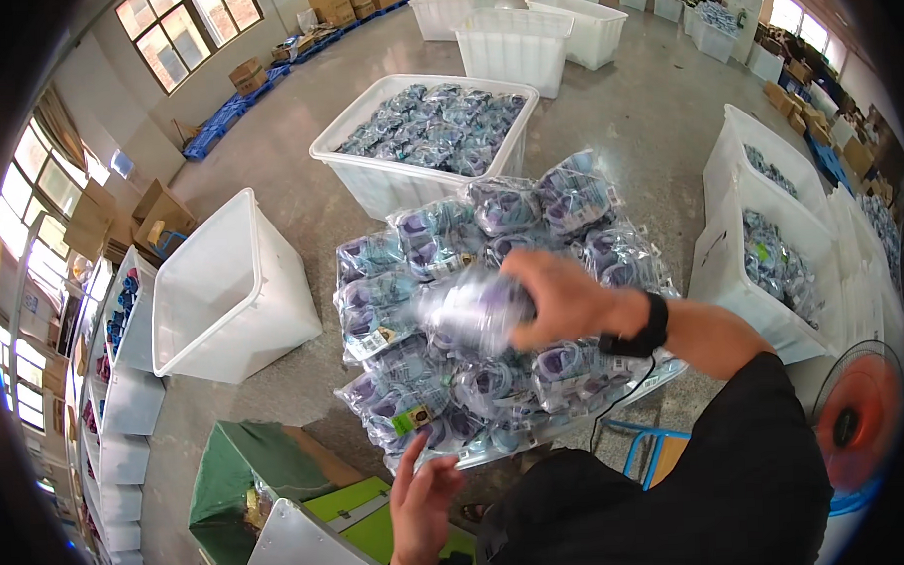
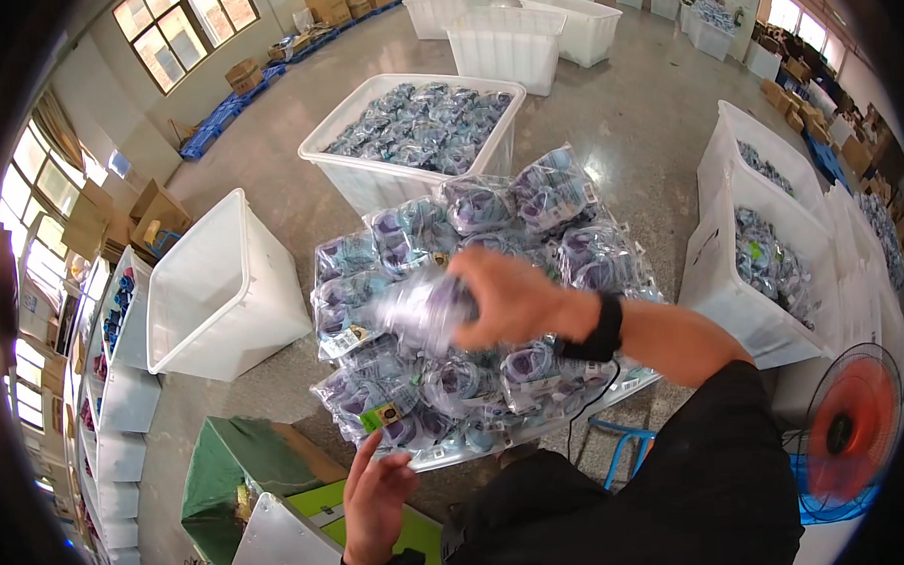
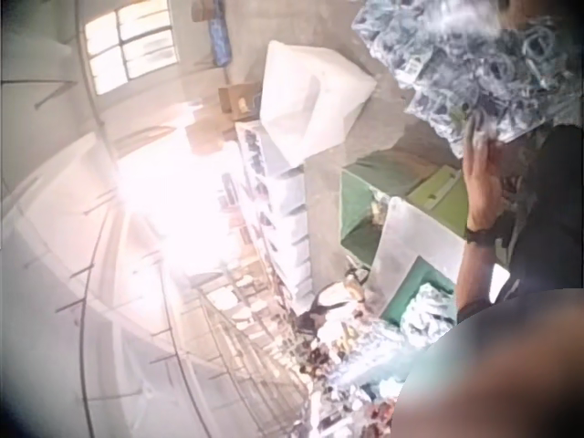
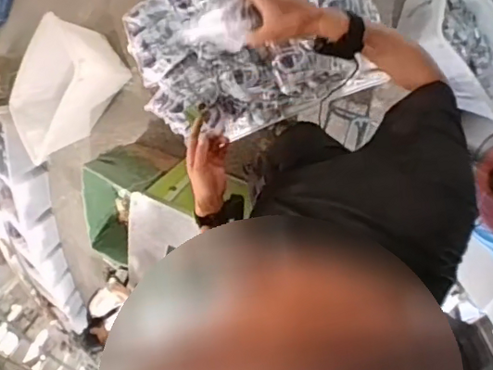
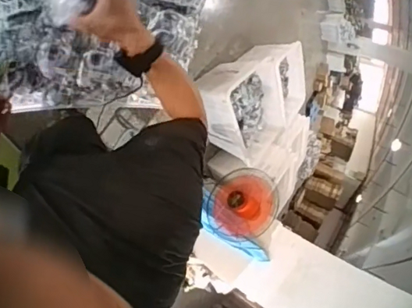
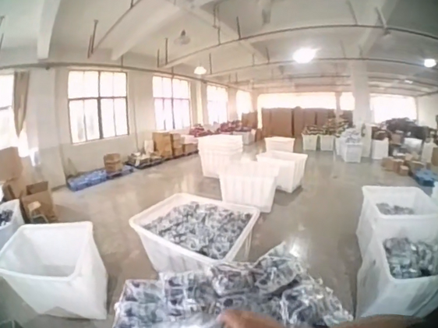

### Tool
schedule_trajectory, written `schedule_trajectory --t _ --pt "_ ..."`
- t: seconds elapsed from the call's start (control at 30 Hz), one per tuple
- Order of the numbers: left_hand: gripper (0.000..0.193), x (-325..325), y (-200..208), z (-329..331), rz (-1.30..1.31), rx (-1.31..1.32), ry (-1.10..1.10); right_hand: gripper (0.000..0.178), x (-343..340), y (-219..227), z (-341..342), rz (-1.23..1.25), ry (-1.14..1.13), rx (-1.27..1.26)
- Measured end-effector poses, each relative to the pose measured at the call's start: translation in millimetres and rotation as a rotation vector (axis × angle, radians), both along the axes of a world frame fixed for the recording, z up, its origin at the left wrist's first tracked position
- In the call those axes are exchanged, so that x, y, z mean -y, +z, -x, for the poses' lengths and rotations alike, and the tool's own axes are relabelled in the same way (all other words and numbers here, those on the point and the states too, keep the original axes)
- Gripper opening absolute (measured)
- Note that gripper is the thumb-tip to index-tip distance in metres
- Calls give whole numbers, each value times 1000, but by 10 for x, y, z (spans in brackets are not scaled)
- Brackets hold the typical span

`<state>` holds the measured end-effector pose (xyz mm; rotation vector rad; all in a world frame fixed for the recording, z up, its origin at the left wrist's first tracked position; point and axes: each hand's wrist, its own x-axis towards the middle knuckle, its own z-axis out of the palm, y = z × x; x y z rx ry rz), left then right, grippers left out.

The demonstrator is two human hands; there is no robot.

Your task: The person repeatedly picks up packaged shoes from a green conveyor belt and places them into a large white bin. The person handles the items one by one, moving them from the belt to the bin in a repetitive cycle.

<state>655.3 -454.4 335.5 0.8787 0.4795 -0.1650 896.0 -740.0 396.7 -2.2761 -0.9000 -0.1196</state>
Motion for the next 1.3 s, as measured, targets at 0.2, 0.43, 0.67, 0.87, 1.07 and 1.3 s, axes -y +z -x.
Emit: schedule_trajectory --t 0.2,0.43,0.67,0.87,1.07,1.3 --pt "45 -816 -502 930 31 -245 348 51 828 -376 -1339 292 -470 471" --pt "43 -1138 -493 2008 -182 -279 634 46 1319 -1416 -1939 739 -645 302" --pt "39 -999 -489 2617 -367 -437 722 49 1097 -1426 -1650 588 -665 277" --pt "37 -1046 -710 3043 -379 -498 742 49 201 -1253 -556 246 -217 136" --pt "33 -1440 -829 3508 -362 -496 719 46 -727 -1030 817 71 293 -282" --pt "22 -2086 -1385 4408 -520 -502 773 45 -1282 -1034 1739 139 593 -337"
